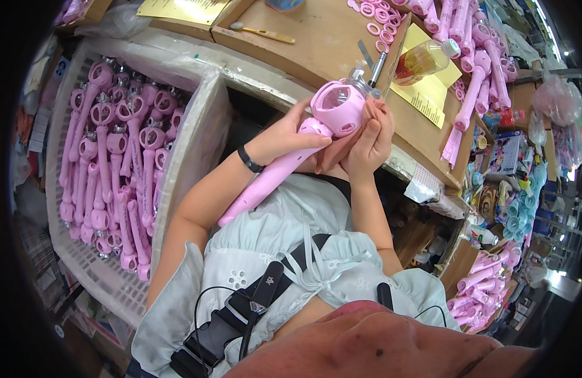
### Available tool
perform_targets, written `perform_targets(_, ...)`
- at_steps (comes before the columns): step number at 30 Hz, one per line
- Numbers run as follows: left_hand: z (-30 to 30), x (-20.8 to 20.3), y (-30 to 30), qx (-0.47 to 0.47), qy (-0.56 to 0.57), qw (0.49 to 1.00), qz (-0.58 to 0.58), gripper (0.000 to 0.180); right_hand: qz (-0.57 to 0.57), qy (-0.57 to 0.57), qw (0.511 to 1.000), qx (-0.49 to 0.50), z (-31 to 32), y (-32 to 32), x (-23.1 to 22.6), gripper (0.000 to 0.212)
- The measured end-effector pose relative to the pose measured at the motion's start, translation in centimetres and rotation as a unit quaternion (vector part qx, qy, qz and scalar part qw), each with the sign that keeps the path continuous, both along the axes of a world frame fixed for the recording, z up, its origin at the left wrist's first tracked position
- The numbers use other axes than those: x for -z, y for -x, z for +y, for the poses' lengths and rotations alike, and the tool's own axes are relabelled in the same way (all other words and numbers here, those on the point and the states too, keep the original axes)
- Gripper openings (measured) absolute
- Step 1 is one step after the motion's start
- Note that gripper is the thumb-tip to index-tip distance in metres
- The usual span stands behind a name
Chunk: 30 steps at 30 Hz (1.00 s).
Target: The person assembles pink light-up wands by inserting a clear plastic piece into the head, attaching a pink ribbon, and wiping the wand with a cloth. They handle each wand one at a time, repeating the same steps for multiple units.
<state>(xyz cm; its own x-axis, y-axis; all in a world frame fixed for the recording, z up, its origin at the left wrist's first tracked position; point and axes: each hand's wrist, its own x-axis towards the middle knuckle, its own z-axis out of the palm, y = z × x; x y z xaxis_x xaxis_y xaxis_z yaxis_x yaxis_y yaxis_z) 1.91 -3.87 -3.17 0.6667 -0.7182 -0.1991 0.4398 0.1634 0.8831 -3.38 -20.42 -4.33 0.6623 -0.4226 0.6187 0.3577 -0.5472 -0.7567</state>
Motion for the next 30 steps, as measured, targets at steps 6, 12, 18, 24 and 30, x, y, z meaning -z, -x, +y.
perform_targets(6, -0.2, 0.1, 0.2, 0.047, 0.006, 0.999, -0.006, 0.085, -0.046, 0.374, 0.926, 0.012, 0.4, 1.0, -0.7, 0.029)
perform_targets(12, -0.1, -1.5, 1.8, -0.018, -0.034, 0.979, -0.199, 0.098, -0.002, 0.014, 1.0, -0.006, 0.4, 0.5, -2.3, 0.024)
perform_targets(18, 0.9, -2.6, 2.3, -0.017, -0.024, 0.95, -0.31, 0.102, -0.026, -0.169, 0.981, -0.088, 0.9, 1.7, -2.8, 0.039)
perform_targets(24, 1.6, -1.8, 1.5, 0.164, 0.145, 0.961, 0.168, 0.083, -0.127, -0.032, 0.991, -0.018, 1.8, 2.0, -1.2, 0.04)
perform_targets(30, 1.3, -1.0, 1.5, 0.205, 0.205, 0.931, 0.223, 0.068, -0.132, 0.007, 0.991, 0.0, 1.5, 2.2, -1.3, 0.035)
